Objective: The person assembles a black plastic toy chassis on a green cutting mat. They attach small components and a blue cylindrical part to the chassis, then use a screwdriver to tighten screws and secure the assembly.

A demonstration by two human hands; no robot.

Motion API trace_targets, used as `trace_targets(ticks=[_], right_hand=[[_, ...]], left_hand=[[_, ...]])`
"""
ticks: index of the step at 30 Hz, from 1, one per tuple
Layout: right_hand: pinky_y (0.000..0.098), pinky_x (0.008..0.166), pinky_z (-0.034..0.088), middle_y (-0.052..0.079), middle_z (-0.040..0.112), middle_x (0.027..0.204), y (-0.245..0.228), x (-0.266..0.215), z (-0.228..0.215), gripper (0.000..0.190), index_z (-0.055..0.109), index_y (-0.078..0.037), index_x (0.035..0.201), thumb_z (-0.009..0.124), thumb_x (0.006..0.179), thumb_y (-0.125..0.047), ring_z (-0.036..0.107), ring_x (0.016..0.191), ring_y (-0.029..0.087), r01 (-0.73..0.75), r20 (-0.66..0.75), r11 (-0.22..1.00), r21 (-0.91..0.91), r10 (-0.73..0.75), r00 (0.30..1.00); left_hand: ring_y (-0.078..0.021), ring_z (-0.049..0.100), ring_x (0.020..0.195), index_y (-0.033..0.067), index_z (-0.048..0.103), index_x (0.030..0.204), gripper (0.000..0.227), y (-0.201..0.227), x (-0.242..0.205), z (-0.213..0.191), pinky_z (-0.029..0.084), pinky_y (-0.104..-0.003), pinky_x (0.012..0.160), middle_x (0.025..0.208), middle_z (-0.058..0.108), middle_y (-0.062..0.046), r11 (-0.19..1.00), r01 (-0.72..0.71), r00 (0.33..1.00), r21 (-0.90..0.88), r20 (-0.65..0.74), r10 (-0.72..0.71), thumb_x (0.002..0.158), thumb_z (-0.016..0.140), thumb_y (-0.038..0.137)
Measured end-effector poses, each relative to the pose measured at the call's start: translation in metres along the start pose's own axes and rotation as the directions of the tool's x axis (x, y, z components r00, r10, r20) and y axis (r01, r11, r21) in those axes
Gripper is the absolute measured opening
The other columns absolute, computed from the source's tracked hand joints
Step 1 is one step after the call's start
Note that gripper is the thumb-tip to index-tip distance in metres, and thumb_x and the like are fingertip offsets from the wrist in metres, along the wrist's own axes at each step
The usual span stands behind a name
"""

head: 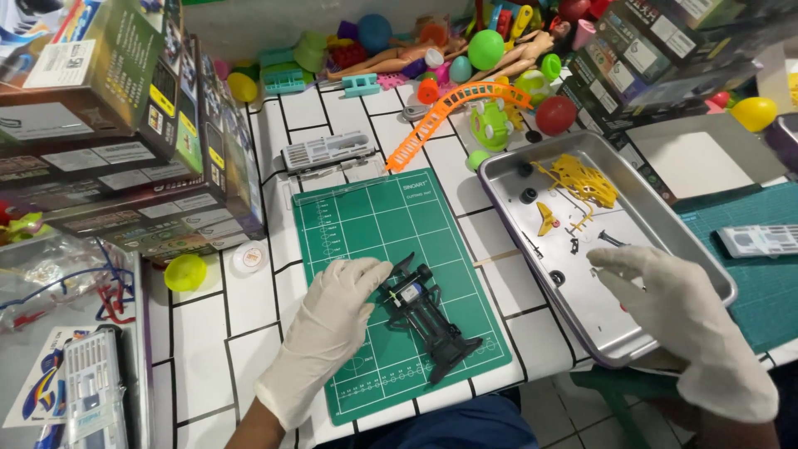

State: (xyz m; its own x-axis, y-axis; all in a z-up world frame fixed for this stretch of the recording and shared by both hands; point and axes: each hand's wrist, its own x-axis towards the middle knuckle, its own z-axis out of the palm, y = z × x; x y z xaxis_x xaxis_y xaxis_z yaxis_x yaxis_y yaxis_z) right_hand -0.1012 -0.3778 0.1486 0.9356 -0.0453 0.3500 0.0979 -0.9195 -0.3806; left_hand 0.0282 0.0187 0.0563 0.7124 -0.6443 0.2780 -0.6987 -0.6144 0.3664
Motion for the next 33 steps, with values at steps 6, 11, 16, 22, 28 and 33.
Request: trace_targets(ticks=[6, 11, 16, 22, 28, 33], right_hand=[[0.0325, 0.113, 0.048, -0.007, 0.065, 0.146, 0.011, 0.032, 0.013, 0.052, 0.067, -0.033, 0.138, 0.069, 0.087, -0.041, 0.067, 0.129, 0.013, -0.424, 0.572, 0.862, -0.278, 0.503, 0.648], [0.033, 0.106, 0.054, -0.004, 0.077, 0.124, 0.033, 0.028, 0.04, 0.036, 0.078, -0.026, 0.121, 0.075, 0.086, -0.019, 0.073, 0.114, 0.014, -0.333, 0.576, 0.927, -0.175, 0.37, 0.729], [0.0285, 0.088, 0.058, -0.002, 0.079, 0.108, 0.008, 0.033, 0.012, 0.033, 0.075, -0.027, 0.124, 0.072, 0.091, -0.027, 0.074, 0.094, 0.013, -0.507, 0.465, 0.836, -0.209, 0.541, 0.701], [0.0283, 0.095, 0.057, 0.011, 0.077, 0.117, -0.013, -0.011, 0.0, 0.041, 0.075, -0.006, 0.123, 0.079, 0.082, -0.001, 0.075, 0.095, 0.019, -0.316, 0.025, 0.947, 0.05, 0.315, 0.949], [0.0327, 0.103, 0.06, 0.022, 0.076, 0.125, -0.088, -0.042, 0.032, 0.053, 0.064, 0.003, 0.131, 0.065, 0.08, 0.017, 0.078, 0.102, 0.029, -0.448, 0.201, 0.493, 0.746, 0.475, 0.857], [0.039, 0.094, 0.068, 0.019, 0.074, 0.127, -0.107, -0.039, 0.083, 0.035, 0.076, 0.001, 0.121, 0.066, 0.087, 0.001, 0.088, 0.096, 0.037, -0.575, 0.403, 0.351, 0.739, 0.453, 0.795]], left_hand=[[-0.0288, 0.055, 0.125, 0.0191, 0.064, 0.136, 0.058, -0.012, 0.023, 0.014, 0.041, -0.046, 0.108, 0.14, 0.063, -0.003, 0.991, -0.126, 0.972, -0.049, 0.192, 0.133, 0.08, 0.074, 0.009], [-0.0281, 0.063, 0.09, 0.0165, 0.068, 0.102, 0.014, -0.03, 0.011, 0.041, 0.052, -0.044, 0.075, 0.109, 0.065, -0.002, 0.947, -0.268, 0.963, 0.175, 0.083, 0.257, 0.089, 0.065, 0.017], [-0.0271, 0.058, 0.079, 0.0159, 0.064, 0.099, 0.025, -0.005, -0.017, 0.017, 0.049, -0.04, 0.064, 0.093, 0.061, -0.005, 0.891, -0.134, 0.991, 0.433, 0.059, 0.121, 0.091, 0.075, 0.036], [-0.0236, 0.052, 0.068, 0.0155, 0.058, 0.091, 0.028, 0.05, -0.041, 0.012, 0.045, -0.038, 0.057, 0.075, 0.053, -0.002, 0.799, 0.132, 0.991, 0.586, -0.092, -0.096, 0.096, 0.067, 0.042], [-0.0264, 0.059, 0.081, 0.0095, 0.06, 0.131, 0.06, 0.076, -0.056, 0.008, 0.051, -0.04, 0.065, 0.099, 0.063, -0.005, 0.811, 0.231, 0.958, 0.538, 0.019, -0.286, 0.099, 0.049, 0.059], [-0.0325, 0.066, 0.097, 0.0081, 0.055, 0.138, 0.056, 0.079, -0.049, -0.029, 0.053, -0.048, 0.085, 0.105, 0.073, -0.01, 0.901, 0.406, 0.823, 0.152, 0.369, -0.433, 0.104, 0.046, 0.052]])
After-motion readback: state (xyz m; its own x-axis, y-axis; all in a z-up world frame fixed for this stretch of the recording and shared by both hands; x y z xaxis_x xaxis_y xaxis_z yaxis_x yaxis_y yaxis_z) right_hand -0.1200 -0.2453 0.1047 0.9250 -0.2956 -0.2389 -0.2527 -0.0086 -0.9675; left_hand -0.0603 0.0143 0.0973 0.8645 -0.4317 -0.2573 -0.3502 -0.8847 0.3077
